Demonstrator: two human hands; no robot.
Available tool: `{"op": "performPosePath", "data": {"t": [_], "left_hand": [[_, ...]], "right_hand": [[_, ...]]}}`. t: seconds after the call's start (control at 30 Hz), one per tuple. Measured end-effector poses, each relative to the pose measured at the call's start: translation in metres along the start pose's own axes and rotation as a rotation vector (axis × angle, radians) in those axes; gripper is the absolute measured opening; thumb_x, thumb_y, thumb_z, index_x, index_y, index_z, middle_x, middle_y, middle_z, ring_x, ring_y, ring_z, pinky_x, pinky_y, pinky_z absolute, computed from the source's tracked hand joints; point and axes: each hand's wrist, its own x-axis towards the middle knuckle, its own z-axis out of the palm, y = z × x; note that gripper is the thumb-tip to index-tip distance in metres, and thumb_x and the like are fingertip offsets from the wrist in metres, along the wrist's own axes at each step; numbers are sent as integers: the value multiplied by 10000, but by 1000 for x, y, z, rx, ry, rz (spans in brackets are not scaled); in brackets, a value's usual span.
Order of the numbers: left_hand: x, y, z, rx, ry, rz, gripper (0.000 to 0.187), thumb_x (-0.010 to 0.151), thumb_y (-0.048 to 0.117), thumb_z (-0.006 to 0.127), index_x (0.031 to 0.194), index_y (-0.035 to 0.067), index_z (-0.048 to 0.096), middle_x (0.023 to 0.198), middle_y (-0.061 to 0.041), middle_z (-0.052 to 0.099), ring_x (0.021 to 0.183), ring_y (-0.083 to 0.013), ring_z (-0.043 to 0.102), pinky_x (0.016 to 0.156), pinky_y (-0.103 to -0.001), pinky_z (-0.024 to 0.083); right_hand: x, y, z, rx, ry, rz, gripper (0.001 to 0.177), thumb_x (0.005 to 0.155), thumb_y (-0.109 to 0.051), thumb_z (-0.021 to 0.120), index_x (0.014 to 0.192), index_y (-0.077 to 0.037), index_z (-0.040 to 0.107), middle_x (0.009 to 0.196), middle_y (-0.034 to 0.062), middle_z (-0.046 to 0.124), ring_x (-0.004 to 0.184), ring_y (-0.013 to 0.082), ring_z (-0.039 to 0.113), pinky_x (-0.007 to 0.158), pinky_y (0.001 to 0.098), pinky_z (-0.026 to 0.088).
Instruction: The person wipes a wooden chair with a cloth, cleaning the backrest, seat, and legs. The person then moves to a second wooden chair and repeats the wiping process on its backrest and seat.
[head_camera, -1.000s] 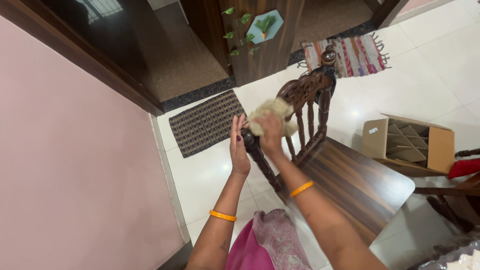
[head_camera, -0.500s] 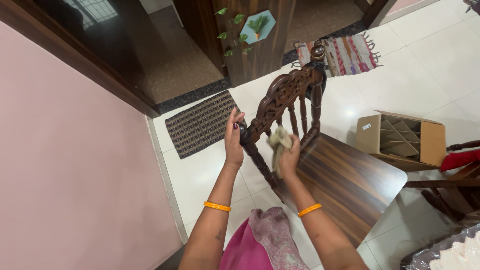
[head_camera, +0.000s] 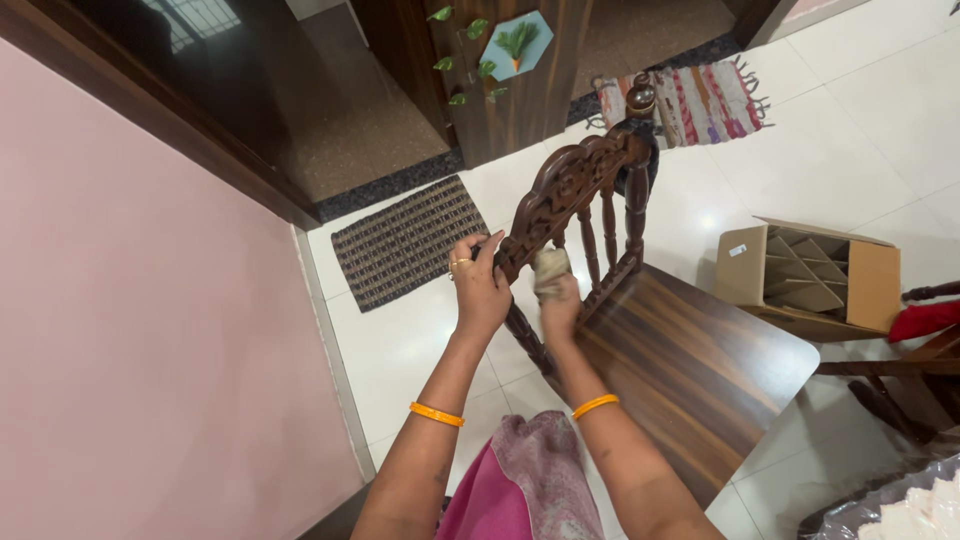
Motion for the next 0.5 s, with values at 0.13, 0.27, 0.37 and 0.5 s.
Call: {"op": "performPosePath", "data": {"t": [0.13, 0.27, 0.37, 0.5], "left_hand": [[2, 1, 0, 1, 23, 9, 551, 779, -140, 590, 1288, 61, 661, 1275, -193, 483, 1229, -378, 462, 1064, -477, 403], [-6, 5, 3, 9, 37, 9, 529, 779, -144, 590, 1251, 76, 686, 1260, -178, 500, 1226, -369, 468, 1067, -480, 407], [-6, 9, 6, 21, 52, 21, 517, 770, -145, 591, 1220, 83, 703, 1252, -180, 497, 1212, -377, 461, 1053, -480, 407], [-6, 6, 6, 32, 57, 31, 509, 768, -146, 591, 1210, 79, 703, 1256, -178, 492, 1212, -384, 455, 1039, -485, 401]], "right_hand": [[54, -51, -8, 93, 204, -360, 444, 993, 47, 497, 1417, -73, 439, 1440, 145, 546, 1306, 243, 561, 1111, 337, 462], [67, -96, 31, -151, 32, -421, 535, 1000, 14, 536, 1509, -60, 388, 1509, 186, 456, 1387, 300, 466, 1159, 420, 389], [49, -88, 55, -315, 65, -599, 571, 930, 34, 579, 1469, -33, 401, 1487, 233, 435, 1427, 390, 377, 1200, 503, 280], [6, -30, 26, -455, -115, -672, 554, 778, 97, 547, 1316, -25, 502, 1382, 260, 453, 1375, 453, 390, 1194, 539, 289]]}}
